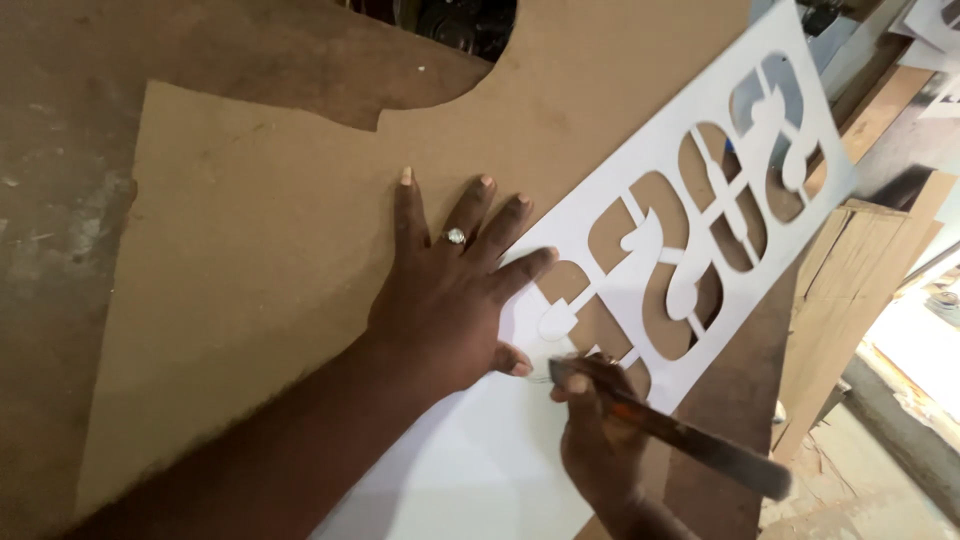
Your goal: The person holds a white paper sheet printed with the number 2025 on a workbench and cuts out the inner sections of the numerals with a knife, working around each digit. They reposition and turn the sheet as they cut, then lift the finished cut stencil at the end.
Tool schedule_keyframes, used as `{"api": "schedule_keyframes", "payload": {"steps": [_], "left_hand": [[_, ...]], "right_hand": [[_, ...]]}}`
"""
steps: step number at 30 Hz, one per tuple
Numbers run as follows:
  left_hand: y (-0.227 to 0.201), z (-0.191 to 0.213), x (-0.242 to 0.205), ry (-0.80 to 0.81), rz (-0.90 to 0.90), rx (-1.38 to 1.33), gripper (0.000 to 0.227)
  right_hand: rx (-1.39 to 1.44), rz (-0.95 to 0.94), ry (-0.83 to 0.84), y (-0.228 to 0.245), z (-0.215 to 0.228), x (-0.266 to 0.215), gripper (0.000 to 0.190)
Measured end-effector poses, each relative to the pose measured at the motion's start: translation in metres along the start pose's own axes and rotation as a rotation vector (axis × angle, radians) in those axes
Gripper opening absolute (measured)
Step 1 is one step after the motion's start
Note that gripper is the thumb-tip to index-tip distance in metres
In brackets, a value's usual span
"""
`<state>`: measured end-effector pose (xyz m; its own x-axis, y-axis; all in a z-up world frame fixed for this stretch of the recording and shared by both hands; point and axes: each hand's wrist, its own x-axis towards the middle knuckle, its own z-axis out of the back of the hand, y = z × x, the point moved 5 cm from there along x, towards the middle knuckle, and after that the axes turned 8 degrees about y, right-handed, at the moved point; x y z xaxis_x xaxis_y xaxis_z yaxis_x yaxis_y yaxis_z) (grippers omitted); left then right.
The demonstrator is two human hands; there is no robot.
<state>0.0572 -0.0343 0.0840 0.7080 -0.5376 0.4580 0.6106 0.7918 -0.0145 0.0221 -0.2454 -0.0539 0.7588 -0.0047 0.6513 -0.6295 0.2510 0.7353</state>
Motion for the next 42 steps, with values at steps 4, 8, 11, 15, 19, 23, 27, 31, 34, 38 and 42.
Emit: {"api": "schedule_keyframes", "payload": {"steps": [4, 8, 11, 15, 19, 23, 27, 31, 34, 38, 42], "left_hand": [[-0.003, -0.002, 0.012, -0.04, 0.025, 0.035, 0.112], [-0.004, 0.002, 0.021, -0.041, 0.085, 0.074, 0.103], [-0.007, 0.006, 0.027, -0.07, 0.105, 0.099, 0.094], [-0.006, -0.002, 0.017, -0.233, 0.123, 0.095, 0.074], [0.001, -0.013, 0.001, -0.355, 0.069, 0.057, 0.054], [0.001, -0.008, -0.001, -0.312, 0.047, 0.048, 0.058], [0.002, -0.008, -0.001, -0.313, 0.044, 0.046, 0.059], [0.003, -0.008, -0.001, -0.315, 0.044, 0.017, 0.059], [0.004, -0.009, -0.001, -0.33, 0.033, 0.01, 0.06], [0.004, -0.01, 0.0, -0.329, 0.035, 0.001, 0.06], [0.005, -0.011, 0.001, -0.313, 0.042, -0.002, 0.06]], "right_hand": [[-0.066, 0.037, 0.031, 0.012, -0.01, -0.005, 0.016], [-0.25, 0.163, 0.186, 0.035, -0.026, -0.003, 0.018], [-0.157, 0.124, 0.112, 0.036, -0.041, -0.008, 0.021], [0.217, -0.079, 0.039, 0.028, -0.058, -0.019, 0.023], [0.224, -0.34, -0.052, 0.008, -0.022, -0.01, 0.019], [-0.231, -0.176, 0.052, 0.032, 0.013, 0.045, 0.024], [-0.31, -0.218, 0.142, 0.051, 0.014, 0.072, 0.021], [-0.339, -0.317, 0.153, 0.044, 0.011, 0.076, 0.021], [-0.397, -0.342, 0.146, 0.047, 0.008, 0.079, 0.02], [-0.449, -0.354, 0.139, 0.048, 0.006, 0.08, 0.02], [-0.472, -0.412, 0.136, 0.052, 0.005, 0.081, 0.021]]}}
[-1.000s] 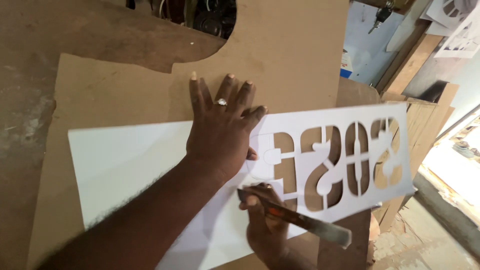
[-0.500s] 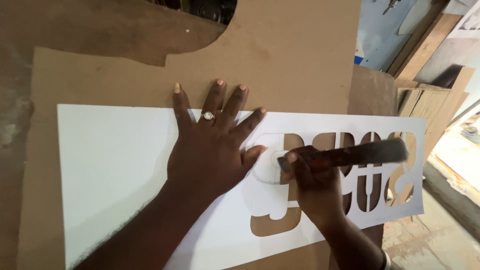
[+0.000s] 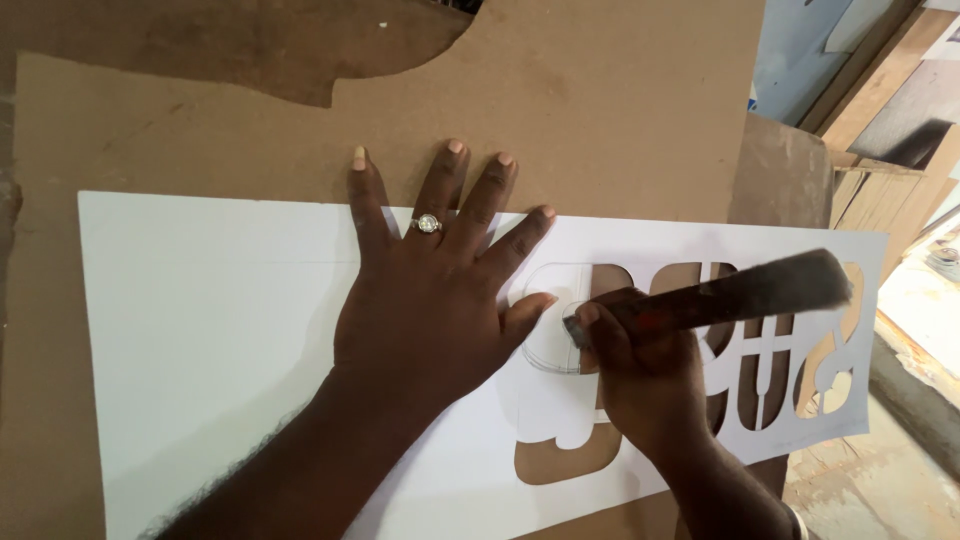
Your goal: The person holds a white paper sheet printed with the number 2025 on a workbench and cuts out the inner sections of the numerals with a knife, working around each digit. They reposition and turn the sheet as they cut, then lift the finished cut stencil at the end.
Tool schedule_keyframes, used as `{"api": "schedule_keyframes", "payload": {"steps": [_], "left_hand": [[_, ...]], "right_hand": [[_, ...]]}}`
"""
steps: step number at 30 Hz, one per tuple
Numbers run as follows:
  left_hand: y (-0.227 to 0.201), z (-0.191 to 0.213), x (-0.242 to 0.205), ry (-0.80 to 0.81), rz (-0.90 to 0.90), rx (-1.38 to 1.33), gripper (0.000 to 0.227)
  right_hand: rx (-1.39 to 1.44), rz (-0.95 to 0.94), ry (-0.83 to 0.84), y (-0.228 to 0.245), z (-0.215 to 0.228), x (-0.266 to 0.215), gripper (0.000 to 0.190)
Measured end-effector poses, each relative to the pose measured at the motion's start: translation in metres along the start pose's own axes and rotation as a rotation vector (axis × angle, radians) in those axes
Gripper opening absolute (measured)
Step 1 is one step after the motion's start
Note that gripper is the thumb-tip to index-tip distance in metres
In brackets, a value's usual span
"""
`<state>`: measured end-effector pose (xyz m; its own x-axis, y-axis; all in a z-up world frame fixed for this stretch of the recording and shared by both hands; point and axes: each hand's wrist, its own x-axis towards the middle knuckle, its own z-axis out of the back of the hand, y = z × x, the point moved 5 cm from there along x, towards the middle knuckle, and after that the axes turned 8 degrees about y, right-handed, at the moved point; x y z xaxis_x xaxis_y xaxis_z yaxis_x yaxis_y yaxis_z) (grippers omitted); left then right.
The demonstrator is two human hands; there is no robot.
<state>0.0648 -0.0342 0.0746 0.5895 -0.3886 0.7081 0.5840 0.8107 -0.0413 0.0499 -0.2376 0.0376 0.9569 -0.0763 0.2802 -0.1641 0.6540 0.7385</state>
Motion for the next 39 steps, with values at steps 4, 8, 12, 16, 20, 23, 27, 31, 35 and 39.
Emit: {"api": "schedule_keyframes", "payload": {"steps": [4, 8, 12, 16, 20, 23, 27, 31, 35, 39], "left_hand": [[0.0, -0.001, 0.0, 0.016, 0.004, 0.008, 0.061], [0.0, -0.003, 0.0, 0.046, 0.013, 0.056, 0.062], [0.0, -0.004, 0.001, 0.05, 0.02, 0.067, 0.063], [0.001, -0.004, 0.0, 0.031, 0.019, 0.044, 0.062], [0.0, -0.003, -0.001, 0.012, 0.013, 0.023, 0.063], [0.0, -0.003, 0.0, 0.016, 0.013, 0.026, 0.063], [0.0, -0.003, 0.0, 0.012, 0.008, 0.03, 0.063], [0.0, -0.003, 0.0, 0.016, 0.012, 0.027, 0.063], [0.0, -0.003, -0.001, 0.009, 0.008, 0.018, 0.064], [0.0, -0.002, 0.0, 0.026, 0.017, 0.031, 0.063]], "right_hand": [[0.01, 0.045, 0.0, -0.004, 0.001, 0.002, 0.019], [-0.144, 0.134, 0.085, 0.014, 0.008, 0.009, 0.018], [-0.262, 0.149, 0.196, 0.02, 0.01, 0.016, 0.018], [-0.236, 0.133, 0.241, 0.014, 0.011, 0.018, 0.018], [-0.227, 0.101, 0.274, 0.011, 0.01, 0.019, 0.018], [-0.25, 0.141, 0.299, 0.009, 0.011, 0.021, 0.017], [-0.239, 0.275, 0.35, 0.002, 0.014, 0.024, 0.015], [-0.289, 0.346, 0.373, 0.004, 0.017, 0.025, 0.013], [-0.398, 0.458, 0.414, 0.001, 0.019, 0.029, 0.013], [-0.534, 0.626, 0.476, 0.009, 0.021, 0.03, 0.016]]}}
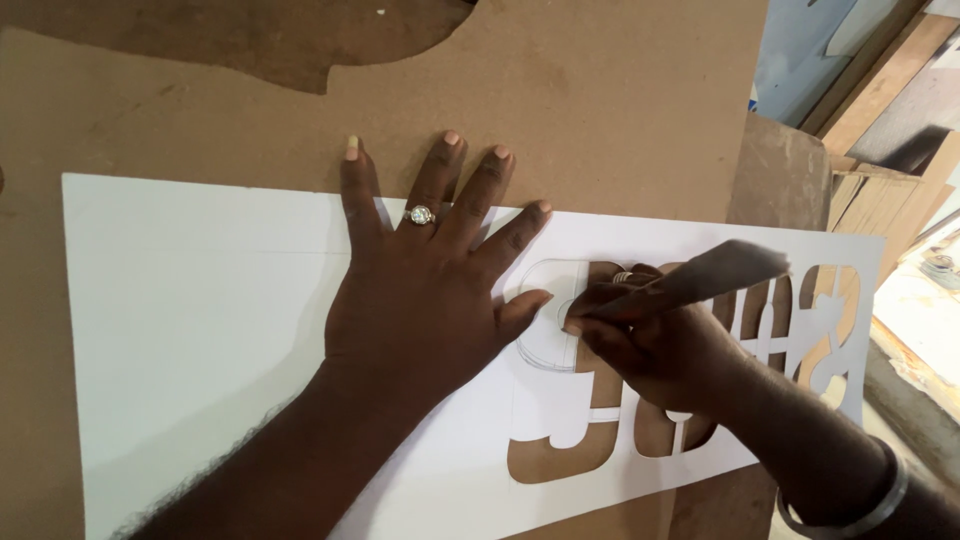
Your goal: The person holds a white paper sheet printed with the number 2025 on a workbench and cuts out the inner sections of the numerals with a knife, working around each digit. They reposition and turn the sheet as they cut, then lift the finished cut stencil at the end.
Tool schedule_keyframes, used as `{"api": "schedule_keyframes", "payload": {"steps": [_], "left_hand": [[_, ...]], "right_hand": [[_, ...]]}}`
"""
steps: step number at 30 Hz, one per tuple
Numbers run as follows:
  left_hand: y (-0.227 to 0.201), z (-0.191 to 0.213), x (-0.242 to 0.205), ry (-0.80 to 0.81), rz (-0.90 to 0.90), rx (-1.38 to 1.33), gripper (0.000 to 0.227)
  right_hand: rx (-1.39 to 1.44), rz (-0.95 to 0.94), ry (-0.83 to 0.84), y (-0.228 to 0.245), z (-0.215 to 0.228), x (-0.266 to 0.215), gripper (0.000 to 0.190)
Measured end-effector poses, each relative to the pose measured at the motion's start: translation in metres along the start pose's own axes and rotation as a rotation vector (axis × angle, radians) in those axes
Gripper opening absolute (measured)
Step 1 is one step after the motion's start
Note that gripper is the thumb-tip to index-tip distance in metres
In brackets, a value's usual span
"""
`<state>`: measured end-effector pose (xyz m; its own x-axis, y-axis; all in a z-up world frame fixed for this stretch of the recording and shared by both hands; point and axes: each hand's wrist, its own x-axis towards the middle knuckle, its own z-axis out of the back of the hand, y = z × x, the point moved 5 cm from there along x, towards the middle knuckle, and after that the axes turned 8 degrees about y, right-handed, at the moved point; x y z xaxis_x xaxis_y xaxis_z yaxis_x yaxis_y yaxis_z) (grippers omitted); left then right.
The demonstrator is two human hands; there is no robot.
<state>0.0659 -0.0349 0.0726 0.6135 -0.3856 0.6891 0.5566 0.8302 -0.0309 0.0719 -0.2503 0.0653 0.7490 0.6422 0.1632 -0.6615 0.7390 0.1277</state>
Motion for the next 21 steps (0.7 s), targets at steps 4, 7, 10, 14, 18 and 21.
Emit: {"api": "schedule_keyframes", "payload": {"steps": [4, 7, 10, 14, 18, 21], "left_hand": [[0.0, 0.0, 0.0, -0.013, -0.005, -0.006, 0.063], [0.0, 0.001, 0.0, -0.011, -0.007, -0.004, 0.063], [0.0, 0.001, 0.0, -0.011, -0.008, -0.007, 0.063], [-0.001, 0.003, -0.001, -0.019, -0.007, -0.003, 0.061], [-0.002, 0.007, 0.0, -0.041, 0.015, 0.005, 0.062], [-0.004, 0.009, -0.002, -0.07, -0.002, 0.004, 0.063]], "right_hand": [[-0.096, 0.09, 0.054, -0.005, 0.003, 0.004, 0.016], [-0.102, 0.159, 0.074, -0.003, 0.007, 0.005, 0.016], [-0.033, 0.109, 0.12, -0.002, 0.01, 0.008, 0.016], [-0.012, 0.107, 0.057, -0.011, 0.0, -0.002, 0.015], [0.181, -0.113, -0.328, -0.026, -0.023, -0.035, 0.018], [0.499, -0.443, -0.629, -0.026, -0.074, -0.067, 0.019]]}}
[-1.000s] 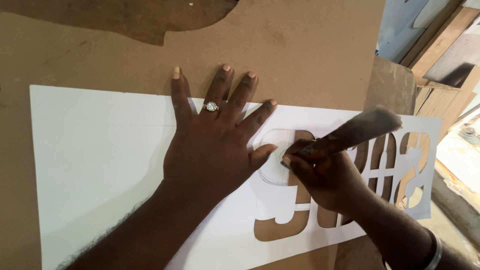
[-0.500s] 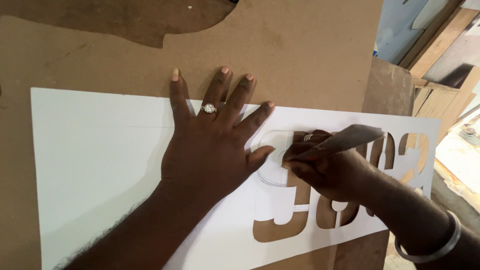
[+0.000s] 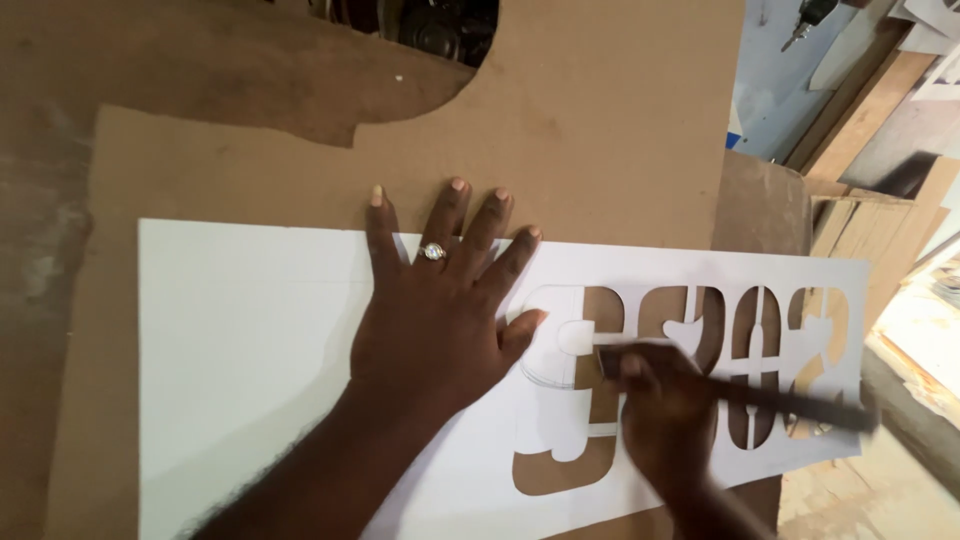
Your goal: The person holds a white paper sheet printed with the number 2025 on a workbench and cuts out the inner sections of the numerals with a knife, working around each digit. They reposition and turn the sheet as they cut, then lift the finished cut stencil at the end.
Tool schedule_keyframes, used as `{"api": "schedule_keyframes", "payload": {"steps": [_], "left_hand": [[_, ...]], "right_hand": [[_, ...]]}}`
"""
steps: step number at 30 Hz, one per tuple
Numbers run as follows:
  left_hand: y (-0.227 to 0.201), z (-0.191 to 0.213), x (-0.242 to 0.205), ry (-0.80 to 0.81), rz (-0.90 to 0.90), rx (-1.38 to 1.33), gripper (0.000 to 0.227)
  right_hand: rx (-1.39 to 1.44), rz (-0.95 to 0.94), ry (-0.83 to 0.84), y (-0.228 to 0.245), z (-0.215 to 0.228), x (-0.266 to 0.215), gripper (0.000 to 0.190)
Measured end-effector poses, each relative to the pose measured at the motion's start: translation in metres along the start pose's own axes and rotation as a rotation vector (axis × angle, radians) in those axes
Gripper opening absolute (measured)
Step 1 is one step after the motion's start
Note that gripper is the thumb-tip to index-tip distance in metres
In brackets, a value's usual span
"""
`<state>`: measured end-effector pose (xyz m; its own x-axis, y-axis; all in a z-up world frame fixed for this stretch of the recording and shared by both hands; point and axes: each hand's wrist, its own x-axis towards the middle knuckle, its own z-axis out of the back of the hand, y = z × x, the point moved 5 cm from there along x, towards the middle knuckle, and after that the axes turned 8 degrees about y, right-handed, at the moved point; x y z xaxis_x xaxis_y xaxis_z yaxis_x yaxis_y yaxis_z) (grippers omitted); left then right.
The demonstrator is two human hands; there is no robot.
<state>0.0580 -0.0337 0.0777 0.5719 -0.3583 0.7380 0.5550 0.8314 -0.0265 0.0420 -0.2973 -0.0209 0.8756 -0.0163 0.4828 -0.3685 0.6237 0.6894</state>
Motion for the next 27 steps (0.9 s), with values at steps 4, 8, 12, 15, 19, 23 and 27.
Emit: {"api": "schedule_keyframes", "payload": {"steps": [4, 8, 12, 15, 19, 23, 27], "left_hand": [[-0.002, 0.005, -0.002, 0.014, -0.005, -0.026, 0.06], [-0.006, 0.005, -0.013, 0.0, -0.033, -0.036, 0.064], [-0.01, 0.006, -0.032, 0.076, -0.052, -0.003, 0.073], [-0.01, 0.004, -0.046, 0.085, -0.071, 0.009, 0.073], [-0.025, 0.004, -0.065, 0.137, -0.067, 0.076, 0.075], [-0.04, -0.016, -0.094, 0.102, -0.091, 0.007, 0.069], [-0.05, -0.027, -0.107, -0.029, -0.092, -0.022, 0.064]], "right_hand": [[0.037, 0.053, -0.167, -0.005, 0.001, -0.013, 0.019], [0.014, 0.303, -0.097, 0.013, 0.001, -0.007, 0.018], [0.077, 0.413, -0.035, 0.015, 0.004, 0.003, 0.016], [0.02, 0.391, -0.066, 0.019, 0.007, 0.013, 0.016], [-0.308, 0.467, -0.139, 0.016, 0.02, 0.044, 0.013], [-0.486, 0.548, -0.156, 0.026, 0.034, 0.096, 0.016], [-0.179, 0.495, -0.149, 0.062, 0.037, 0.14, 0.025]]}}
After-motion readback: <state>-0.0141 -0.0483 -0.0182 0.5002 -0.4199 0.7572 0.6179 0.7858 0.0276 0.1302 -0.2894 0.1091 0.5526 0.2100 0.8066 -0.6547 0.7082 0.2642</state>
